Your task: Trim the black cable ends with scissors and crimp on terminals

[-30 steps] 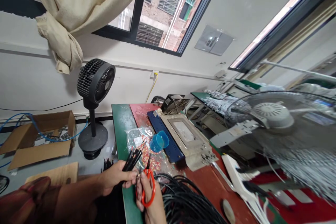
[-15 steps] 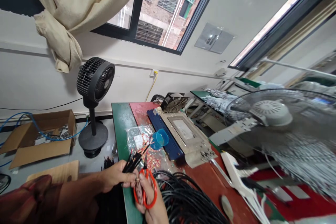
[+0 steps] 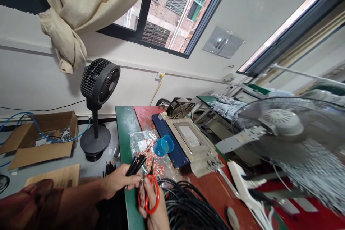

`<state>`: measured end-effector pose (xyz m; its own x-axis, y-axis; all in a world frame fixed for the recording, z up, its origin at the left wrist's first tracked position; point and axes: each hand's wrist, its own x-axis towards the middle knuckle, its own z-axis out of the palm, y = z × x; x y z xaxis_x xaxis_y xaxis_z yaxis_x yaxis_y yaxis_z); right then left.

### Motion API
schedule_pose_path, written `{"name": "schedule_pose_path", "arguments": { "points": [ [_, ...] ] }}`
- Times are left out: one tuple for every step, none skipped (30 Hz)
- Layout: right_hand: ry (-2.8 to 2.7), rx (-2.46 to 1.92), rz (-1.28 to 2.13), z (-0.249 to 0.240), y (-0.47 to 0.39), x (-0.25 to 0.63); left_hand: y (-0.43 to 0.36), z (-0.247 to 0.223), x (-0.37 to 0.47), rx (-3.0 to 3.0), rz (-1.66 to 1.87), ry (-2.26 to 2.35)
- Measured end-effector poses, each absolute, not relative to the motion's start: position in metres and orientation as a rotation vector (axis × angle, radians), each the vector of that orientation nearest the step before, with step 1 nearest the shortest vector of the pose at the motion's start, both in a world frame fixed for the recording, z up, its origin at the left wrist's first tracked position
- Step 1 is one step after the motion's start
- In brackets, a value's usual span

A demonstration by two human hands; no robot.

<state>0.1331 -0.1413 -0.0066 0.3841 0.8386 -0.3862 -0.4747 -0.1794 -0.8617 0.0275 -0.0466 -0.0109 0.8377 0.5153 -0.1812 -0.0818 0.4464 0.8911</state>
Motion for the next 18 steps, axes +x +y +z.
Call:
{"name": "schedule_pose_path", "arguments": {
  "points": [
    [-0.389,-1.298,1.209,-0.0068,-0.1407,0.1333,-0.0465,-0.0119,0.0276,1.050,0.395,0.470],
    [-0.409,-1.324,1.196,-0.0075,-0.1399,0.1335,-0.0464,-0.0128,0.0278,1.049,0.404,0.477],
    [-0.434,-1.354,1.181,-0.0086,-0.1390,0.1335,-0.0464,-0.0136,0.0280,1.049,0.411,0.485],
    [-0.462,-1.387,1.160,-0.0100,-0.1382,0.1336,-0.0465,-0.0143,0.0282,1.051,0.418,0.492],
    [-0.489,-1.419,1.136,-0.0114,-0.1374,0.1335,-0.0467,-0.0149,0.0284,1.054,0.426,0.499],
    [-0.511,-1.447,1.114,-0.0128,-0.1369,0.1334,-0.0469,-0.0153,0.0287,1.056,0.434,0.506],
    [-0.521,-1.465,1.096,-0.0137,-0.1367,0.1333,-0.0471,-0.0156,0.0289,1.056,0.439,0.512],
    [-0.516,-1.470,1.085,-0.0140,-0.1367,0.1332,-0.0472,-0.0157,0.0292,1.056,0.441,0.517],
    [-0.496,-1.459,1.083,-0.0138,-0.1369,0.1332,-0.0472,-0.0158,0.0294,1.056,0.442,0.522],
    [-0.465,-1.433,1.083,-0.0130,-0.1373,0.1331,-0.0471,-0.0158,0.0297,1.055,0.442,0.527],
    [-0.428,-1.399,1.086,-0.0119,-0.1377,0.1331,-0.0469,-0.0157,0.0299,1.054,0.443,0.532],
    [-0.393,-1.364,1.087,-0.0106,-0.1380,0.1331,-0.0467,-0.0157,0.0301,1.053,0.444,0.538],
    [-0.366,-1.336,1.084,-0.0094,-0.1383,0.1331,-0.0465,-0.0156,0.0301,1.051,0.446,0.543],
    [-0.355,-1.320,1.085,-0.0086,-0.1383,0.1331,-0.0464,-0.0157,0.0301,1.049,0.448,0.546],
    [-0.356,-1.316,1.091,-0.0082,-0.1381,0.1329,-0.0465,-0.0158,0.0301,1.048,0.447,0.546],
    [-0.367,-1.319,1.100,-0.0082,-0.1378,0.1328,-0.0468,-0.0159,0.0300,1.050,0.445,0.543],
    [-0.382,-1.326,1.111,-0.0086,-0.1375,0.1326,-0.0471,-0.0160,0.0299,1.053,0.441,0.539],
    [-0.395,-1.335,1.118,-0.0094,-0.1371,0.1324,-0.0475,-0.0161,0.0298,1.056,0.436,0.534]
  ]
}}
